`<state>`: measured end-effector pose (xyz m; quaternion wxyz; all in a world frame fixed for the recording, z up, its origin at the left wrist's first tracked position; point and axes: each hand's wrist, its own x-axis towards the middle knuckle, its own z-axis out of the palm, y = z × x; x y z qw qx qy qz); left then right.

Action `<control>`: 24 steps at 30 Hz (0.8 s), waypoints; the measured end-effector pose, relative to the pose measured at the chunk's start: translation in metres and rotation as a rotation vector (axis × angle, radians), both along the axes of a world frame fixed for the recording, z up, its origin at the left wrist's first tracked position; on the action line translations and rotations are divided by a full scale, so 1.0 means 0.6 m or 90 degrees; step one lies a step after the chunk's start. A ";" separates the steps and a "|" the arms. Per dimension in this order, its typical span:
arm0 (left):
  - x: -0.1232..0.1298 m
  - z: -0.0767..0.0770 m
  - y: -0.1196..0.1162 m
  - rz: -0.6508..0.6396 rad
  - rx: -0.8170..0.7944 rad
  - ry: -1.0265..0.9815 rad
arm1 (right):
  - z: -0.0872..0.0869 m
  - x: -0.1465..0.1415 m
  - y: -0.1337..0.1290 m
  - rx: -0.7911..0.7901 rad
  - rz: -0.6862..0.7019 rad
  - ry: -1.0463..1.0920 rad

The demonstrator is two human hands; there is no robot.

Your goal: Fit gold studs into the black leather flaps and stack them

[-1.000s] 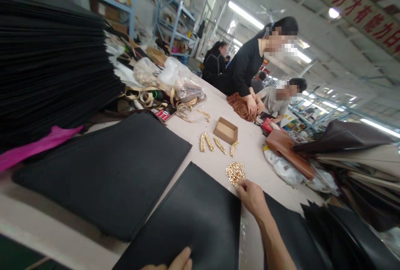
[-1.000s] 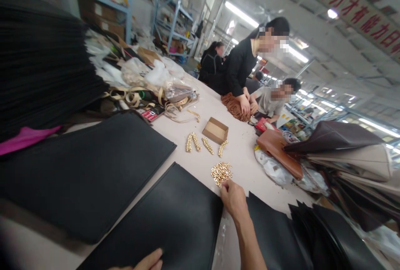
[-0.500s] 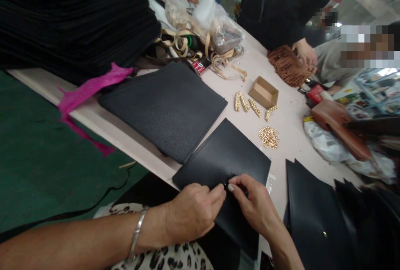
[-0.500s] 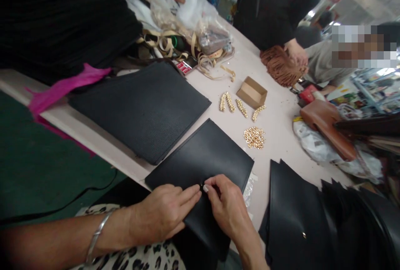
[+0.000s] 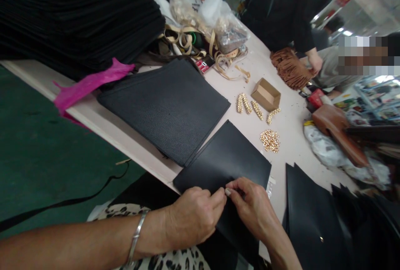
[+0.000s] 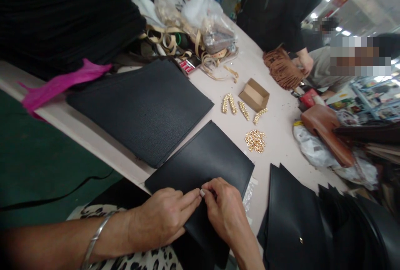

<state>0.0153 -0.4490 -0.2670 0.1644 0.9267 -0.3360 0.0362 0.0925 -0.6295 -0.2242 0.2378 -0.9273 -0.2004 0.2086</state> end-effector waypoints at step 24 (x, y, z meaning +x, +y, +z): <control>0.002 -0.001 0.000 -0.004 -0.050 -0.028 | 0.012 0.021 0.009 -0.070 -0.037 0.094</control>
